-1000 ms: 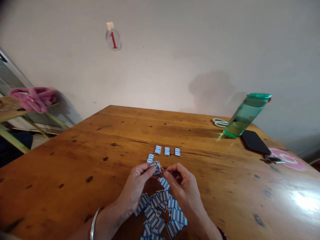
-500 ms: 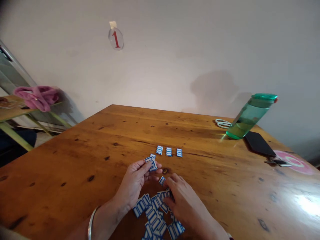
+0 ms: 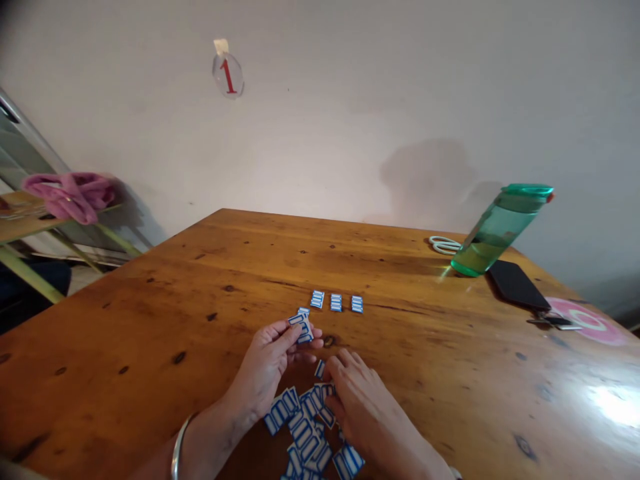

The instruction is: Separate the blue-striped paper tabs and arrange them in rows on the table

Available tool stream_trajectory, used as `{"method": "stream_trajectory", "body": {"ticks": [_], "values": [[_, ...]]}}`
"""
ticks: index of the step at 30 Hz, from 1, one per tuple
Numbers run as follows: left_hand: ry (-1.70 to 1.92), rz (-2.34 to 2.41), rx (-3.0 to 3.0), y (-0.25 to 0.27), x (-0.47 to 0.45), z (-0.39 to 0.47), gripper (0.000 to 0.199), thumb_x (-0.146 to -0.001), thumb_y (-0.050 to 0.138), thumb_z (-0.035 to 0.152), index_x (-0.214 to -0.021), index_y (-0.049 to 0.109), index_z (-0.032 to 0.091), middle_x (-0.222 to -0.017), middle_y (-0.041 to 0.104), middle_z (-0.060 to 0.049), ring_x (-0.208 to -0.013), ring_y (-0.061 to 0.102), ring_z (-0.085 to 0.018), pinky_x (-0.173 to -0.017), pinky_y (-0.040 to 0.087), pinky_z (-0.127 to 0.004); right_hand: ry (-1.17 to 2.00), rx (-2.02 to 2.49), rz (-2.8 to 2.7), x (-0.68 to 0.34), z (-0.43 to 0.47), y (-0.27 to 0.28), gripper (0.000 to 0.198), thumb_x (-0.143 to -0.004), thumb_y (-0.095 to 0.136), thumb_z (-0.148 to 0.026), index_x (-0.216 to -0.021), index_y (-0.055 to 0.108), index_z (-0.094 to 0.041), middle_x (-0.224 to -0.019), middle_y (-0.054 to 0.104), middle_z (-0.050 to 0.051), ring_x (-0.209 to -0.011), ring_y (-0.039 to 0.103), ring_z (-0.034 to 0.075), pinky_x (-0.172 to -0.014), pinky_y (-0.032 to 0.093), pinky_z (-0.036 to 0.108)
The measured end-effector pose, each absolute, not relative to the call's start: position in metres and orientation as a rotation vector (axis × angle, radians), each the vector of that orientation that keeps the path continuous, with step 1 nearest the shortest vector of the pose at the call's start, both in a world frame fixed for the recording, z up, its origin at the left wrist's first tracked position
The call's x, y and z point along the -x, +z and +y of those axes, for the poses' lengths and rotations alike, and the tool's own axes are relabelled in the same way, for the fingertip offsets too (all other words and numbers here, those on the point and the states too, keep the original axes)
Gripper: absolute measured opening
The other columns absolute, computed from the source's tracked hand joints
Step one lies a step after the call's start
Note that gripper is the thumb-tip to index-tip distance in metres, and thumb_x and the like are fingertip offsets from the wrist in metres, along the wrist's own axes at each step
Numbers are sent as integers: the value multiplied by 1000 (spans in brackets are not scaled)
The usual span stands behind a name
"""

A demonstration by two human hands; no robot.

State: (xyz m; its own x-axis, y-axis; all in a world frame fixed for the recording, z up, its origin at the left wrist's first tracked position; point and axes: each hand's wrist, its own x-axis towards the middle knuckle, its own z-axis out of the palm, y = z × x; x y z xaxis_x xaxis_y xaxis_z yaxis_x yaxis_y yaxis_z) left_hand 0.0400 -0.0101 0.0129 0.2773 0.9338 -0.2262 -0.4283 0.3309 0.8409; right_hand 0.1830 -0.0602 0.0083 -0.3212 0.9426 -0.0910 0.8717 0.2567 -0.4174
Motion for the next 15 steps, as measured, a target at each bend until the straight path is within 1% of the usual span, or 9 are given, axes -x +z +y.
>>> {"method": "stream_trajectory", "body": {"ticks": [3,11,15], "values": [[1044,837,-748,13,-40,-10,26,-66,67,32,-77,63,10,-79,68,-11,-69,65,-20,-54,48,-25,588,1747,-2343,-183,-61,8,17,-73,49,-9,-86,54,-17,-95,55,10,-91,50,24,-74,41,37],[1040,842,-755,12,-40,-9,24,-67,66,30,-77,62,9,-78,68,-11,-68,65,-20,-54,49,-25,563,1825,-2399,-179,-60,12,13,-75,47,-8,-81,54,-17,-93,57,10,-86,53,23,-69,42,35],[1031,836,-755,12,-39,-9,25,-67,65,31,-78,62,9,-80,69,-12,-69,65,-20,-56,50,-25,506,1750,-2420,-179,-62,9,13,-76,45,-8,-79,53,-17,-88,58,8,-82,53,23,-67,41,34]]}}
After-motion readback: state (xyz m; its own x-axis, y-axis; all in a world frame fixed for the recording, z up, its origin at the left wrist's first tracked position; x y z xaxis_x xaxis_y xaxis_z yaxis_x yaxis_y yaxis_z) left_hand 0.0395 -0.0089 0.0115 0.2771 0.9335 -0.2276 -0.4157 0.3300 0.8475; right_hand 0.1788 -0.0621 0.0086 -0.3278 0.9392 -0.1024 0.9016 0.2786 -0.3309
